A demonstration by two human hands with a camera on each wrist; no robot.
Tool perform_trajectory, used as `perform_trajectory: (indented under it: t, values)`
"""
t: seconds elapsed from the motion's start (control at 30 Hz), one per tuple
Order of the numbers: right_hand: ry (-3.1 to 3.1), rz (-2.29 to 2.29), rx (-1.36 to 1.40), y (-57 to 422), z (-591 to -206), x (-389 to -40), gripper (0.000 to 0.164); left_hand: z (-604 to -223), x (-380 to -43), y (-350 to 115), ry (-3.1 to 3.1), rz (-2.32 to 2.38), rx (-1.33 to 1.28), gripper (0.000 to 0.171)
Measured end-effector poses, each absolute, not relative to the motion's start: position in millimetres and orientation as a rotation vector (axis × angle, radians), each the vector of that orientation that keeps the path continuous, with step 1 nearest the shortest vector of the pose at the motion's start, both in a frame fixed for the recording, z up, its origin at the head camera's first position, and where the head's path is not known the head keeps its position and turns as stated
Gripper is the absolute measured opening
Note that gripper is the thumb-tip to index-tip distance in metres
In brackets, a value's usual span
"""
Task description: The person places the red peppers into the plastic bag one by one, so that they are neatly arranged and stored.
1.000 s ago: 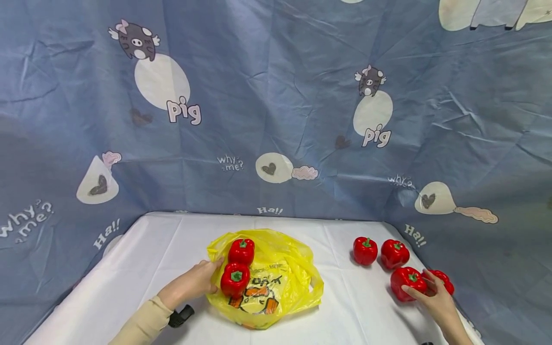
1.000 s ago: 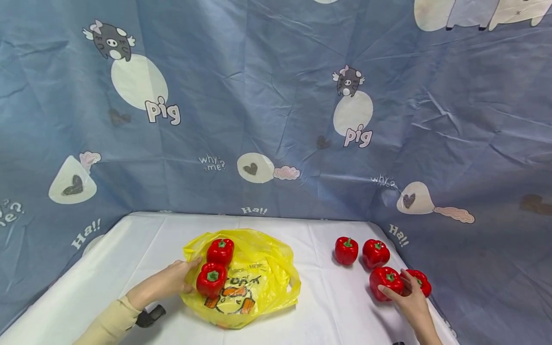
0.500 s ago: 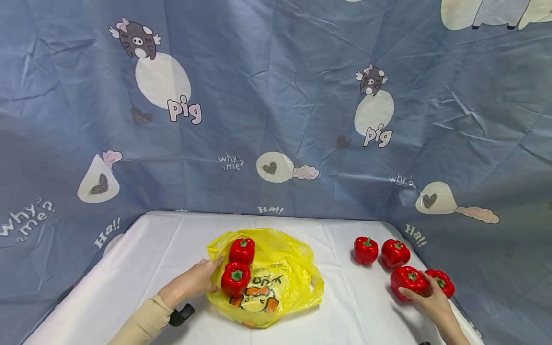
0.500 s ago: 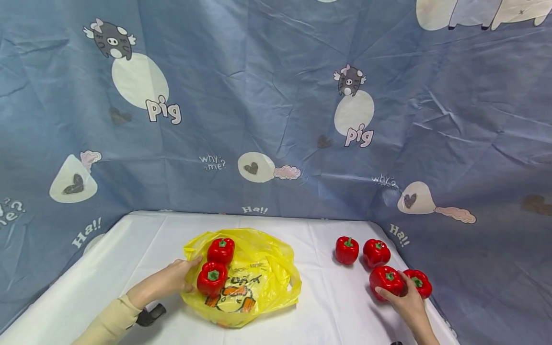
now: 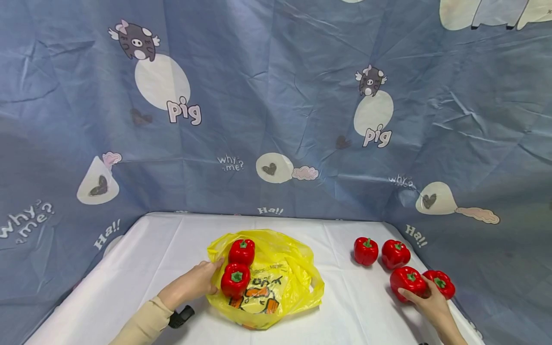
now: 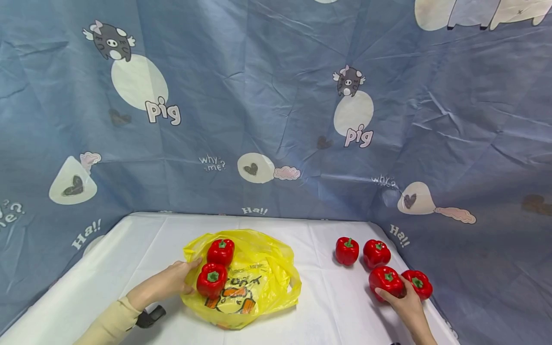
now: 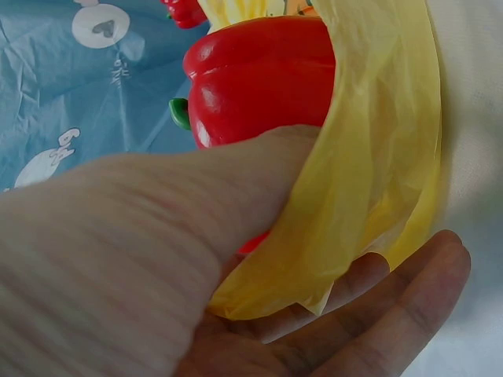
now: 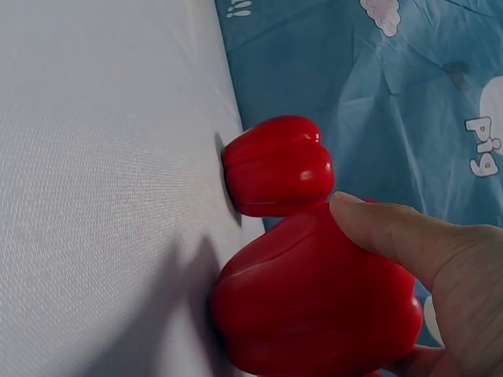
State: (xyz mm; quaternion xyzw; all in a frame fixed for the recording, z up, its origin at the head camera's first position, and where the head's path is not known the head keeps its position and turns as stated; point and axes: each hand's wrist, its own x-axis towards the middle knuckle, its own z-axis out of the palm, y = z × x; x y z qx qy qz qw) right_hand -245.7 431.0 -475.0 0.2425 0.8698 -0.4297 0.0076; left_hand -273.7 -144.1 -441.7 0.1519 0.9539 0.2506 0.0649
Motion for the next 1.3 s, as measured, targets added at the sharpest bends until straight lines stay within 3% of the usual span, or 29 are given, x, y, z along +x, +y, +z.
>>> perform_trajectory:
  t: [0.87,1.3]
  values:
    - [2.753,-1.311,0.698,425,-468,-245,0.125,-442,-273,-146,2.867,0.774,0.468,0.08]
    - [2.828,-1.315,0.457,408,-460,-250,0.102,-441,-271,-146,2.894,0.765,0.485,0.079]
